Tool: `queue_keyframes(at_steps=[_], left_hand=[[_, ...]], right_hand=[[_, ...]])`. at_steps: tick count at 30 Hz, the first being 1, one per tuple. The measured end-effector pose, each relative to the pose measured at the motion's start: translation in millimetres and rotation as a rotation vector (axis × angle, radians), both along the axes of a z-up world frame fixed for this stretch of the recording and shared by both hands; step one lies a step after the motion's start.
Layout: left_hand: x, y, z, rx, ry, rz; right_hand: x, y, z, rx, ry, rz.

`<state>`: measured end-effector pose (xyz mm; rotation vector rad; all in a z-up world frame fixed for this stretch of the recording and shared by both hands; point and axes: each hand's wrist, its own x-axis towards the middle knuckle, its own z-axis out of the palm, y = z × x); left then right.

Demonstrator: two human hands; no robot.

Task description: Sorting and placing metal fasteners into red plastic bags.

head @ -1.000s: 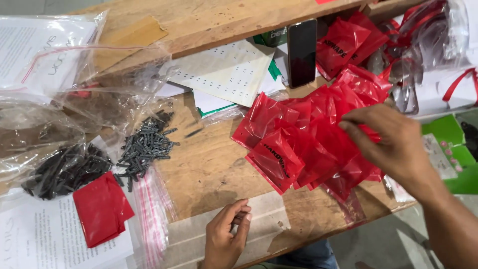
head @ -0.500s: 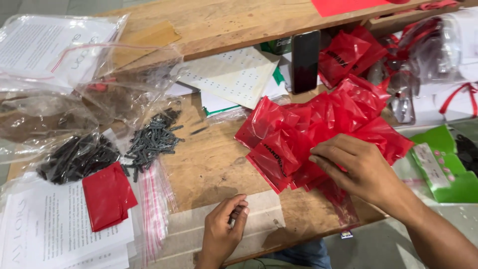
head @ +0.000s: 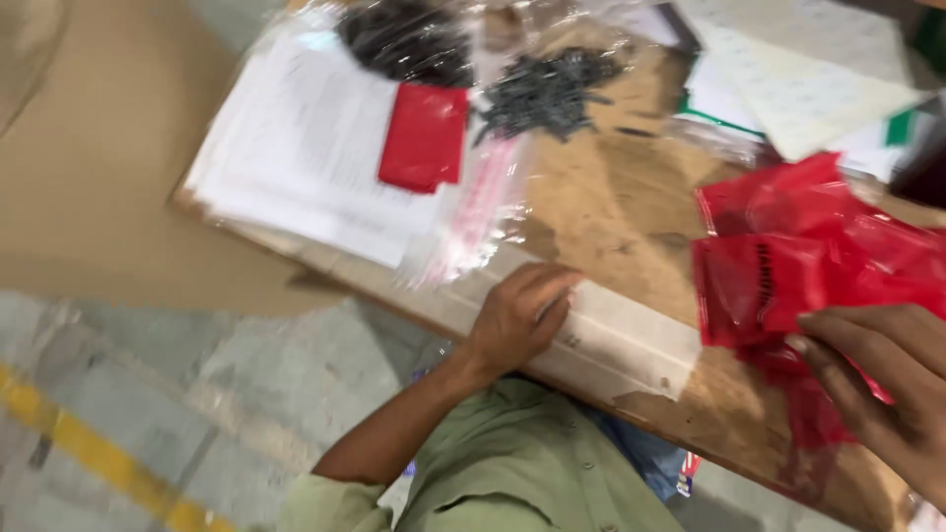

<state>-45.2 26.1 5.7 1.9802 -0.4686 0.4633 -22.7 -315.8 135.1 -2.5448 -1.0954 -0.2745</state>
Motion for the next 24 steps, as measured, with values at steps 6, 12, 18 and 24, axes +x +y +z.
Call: queue_keyframes(at_steps=[6,12,18,24], left_hand=[[-5.7,22.4,-9.5,0.102,-0.082,0.250],[-2.9,15.3,-0.6,0.187,-0.137,0.265],[-0.3,15.0,0.2,0.225,-0.134,0.257],[-5.7,18.6,0.0,0.180,-0.093,0.264]], right_hand=[[70.9,115.1,23.0,-0.298,0.013,0.092],[183.4,204.9,-46.5,-0.398,0.143,0.080],[216.4,239.7,-78.0,-0.205,0.234,-0.015],[207.4,234.0,-101.0,-0.020,0.152,0.020]])
